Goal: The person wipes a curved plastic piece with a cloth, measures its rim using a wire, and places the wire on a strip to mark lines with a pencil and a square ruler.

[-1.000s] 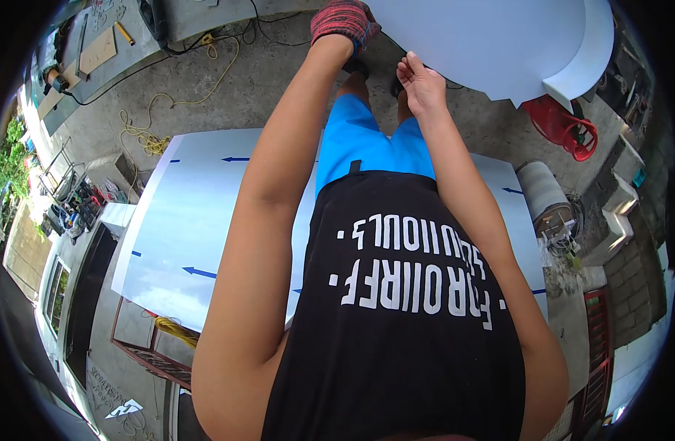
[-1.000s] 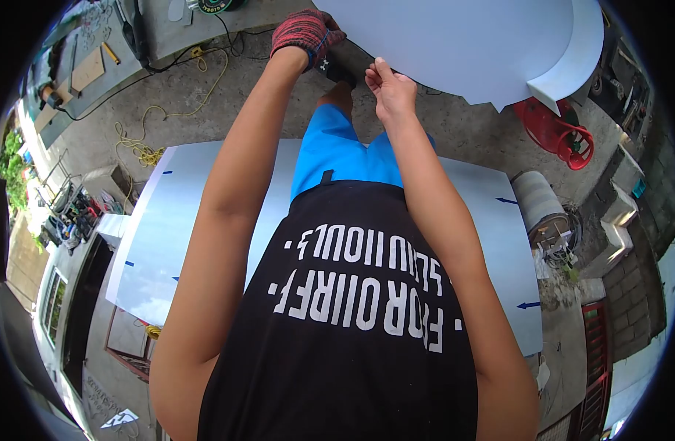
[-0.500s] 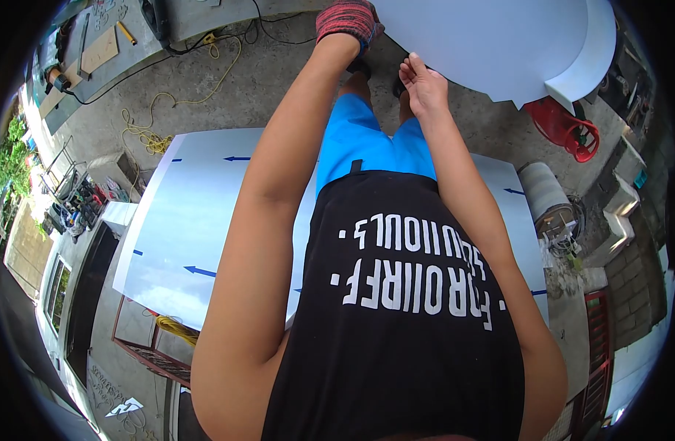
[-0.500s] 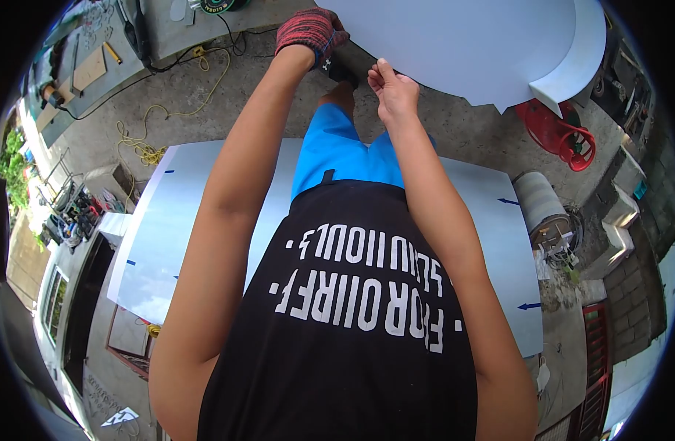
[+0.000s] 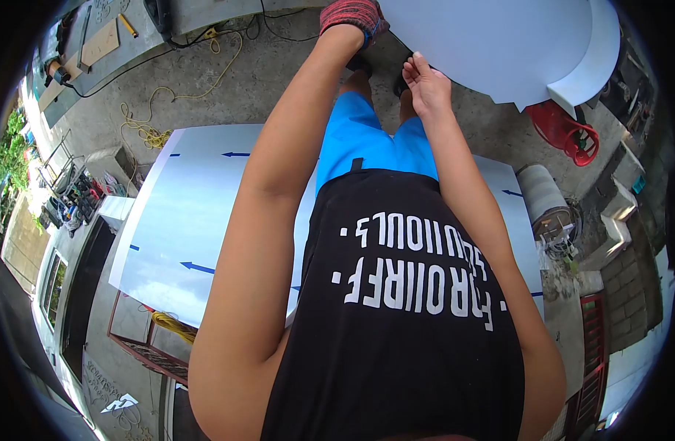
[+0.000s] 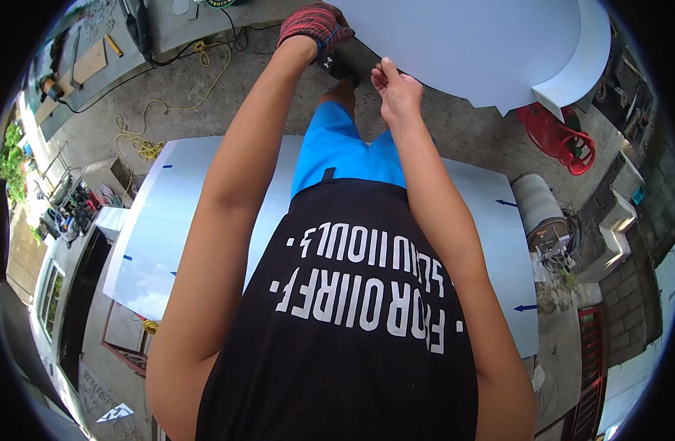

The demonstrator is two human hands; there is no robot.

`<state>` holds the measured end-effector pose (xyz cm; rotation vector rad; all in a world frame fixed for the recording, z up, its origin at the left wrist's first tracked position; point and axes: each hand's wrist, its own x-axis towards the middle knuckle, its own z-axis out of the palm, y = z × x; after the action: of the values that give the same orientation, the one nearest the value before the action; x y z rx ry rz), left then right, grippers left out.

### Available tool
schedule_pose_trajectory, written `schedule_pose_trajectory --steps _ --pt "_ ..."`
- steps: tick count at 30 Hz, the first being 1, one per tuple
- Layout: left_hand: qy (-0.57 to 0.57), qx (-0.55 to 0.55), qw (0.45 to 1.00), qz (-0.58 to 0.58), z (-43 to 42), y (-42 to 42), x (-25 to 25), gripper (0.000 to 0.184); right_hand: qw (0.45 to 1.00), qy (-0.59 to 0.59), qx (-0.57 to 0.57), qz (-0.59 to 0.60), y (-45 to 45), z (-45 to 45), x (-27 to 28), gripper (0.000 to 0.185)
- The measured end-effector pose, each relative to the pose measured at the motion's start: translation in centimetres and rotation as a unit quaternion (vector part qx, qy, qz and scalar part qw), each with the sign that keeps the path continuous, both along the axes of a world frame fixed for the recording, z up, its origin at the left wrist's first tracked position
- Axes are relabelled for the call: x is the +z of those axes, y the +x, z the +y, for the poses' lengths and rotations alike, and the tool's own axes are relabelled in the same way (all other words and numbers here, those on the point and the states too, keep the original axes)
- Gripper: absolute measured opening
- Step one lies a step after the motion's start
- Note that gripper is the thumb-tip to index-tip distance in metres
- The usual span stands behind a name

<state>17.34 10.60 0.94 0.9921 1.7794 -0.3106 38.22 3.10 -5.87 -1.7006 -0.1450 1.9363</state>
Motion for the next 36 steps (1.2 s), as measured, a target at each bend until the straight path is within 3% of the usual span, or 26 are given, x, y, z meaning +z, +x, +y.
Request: schedule_pose_trajectory --steps 4,6,10,12,15,28,30,31,33,34,36 --pt "0.023 -0.011 0.999 0.02 -0.9 0.2 -0.1 0.029 1.0 -0.005 -0.001 -0.002 0.0 0.1 -0.2 0.018" --pt "0.263 -0.105 0.952 0.117 -3.0 0.7 -0.7 0.028 1.0 -0.004 0.0 0.0 0.0 0.0 -0.2 0.017" --pt "0.257 -0.1 0.955 0.106 -2.3 0.3 -1.1 0.026 1.0 -0.001 0.002 0.0 0.0 0.1 -0.1 0.017" --pt "0.052 -0.032 0.998 0.021 -0.4 -0.1 0.3 0.027 1.0 -0.003 0.0 -0.001 0.0 0.1 -0.1 0.017" --pt "0.057 -0.077 0.994 0.044 -0.3 0.0 -0.5 0.028 1.0 -0.003 0.0 -0.003 0.0 0.1 -0.1 0.017" --pt "0.038 -0.049 0.996 0.061 -0.4 0.4 -1.4 0.036 1.0 0.001 -0.002 -0.001 -0.1 0.0 -0.1 0.017" --pt "0.157 -0.063 0.978 0.119 -1.7 0.9 -1.6 0.035 1.0 0.002 -0.001 -0.004 -0.1 0.0 -0.1 0.017" --pt "0.157 -0.063 0.978 0.119 -1.1 0.6 -1.3 0.035 1.0 0.003 0.001 -0.006 -0.1 0.1 0.0 0.017" --pt "-0.041 -0.017 0.999 0.009 0.9 -0.2 -0.5 0.035 1.0 0.003 -0.001 -0.003 -0.1 0.1 0.1 0.018" --pt "-0.042 -0.017 0.999 0.009 0.1 0.0 -0.9 0.035 1.0 0.003 -0.002 -0.001 -0.1 0.1 0.1 0.018" --pt "0.196 -0.059 0.973 0.102 -2.2 0.6 -1.5 0.034 1.0 0.004 -0.001 -0.002 -0.1 0.0 0.0 0.018"
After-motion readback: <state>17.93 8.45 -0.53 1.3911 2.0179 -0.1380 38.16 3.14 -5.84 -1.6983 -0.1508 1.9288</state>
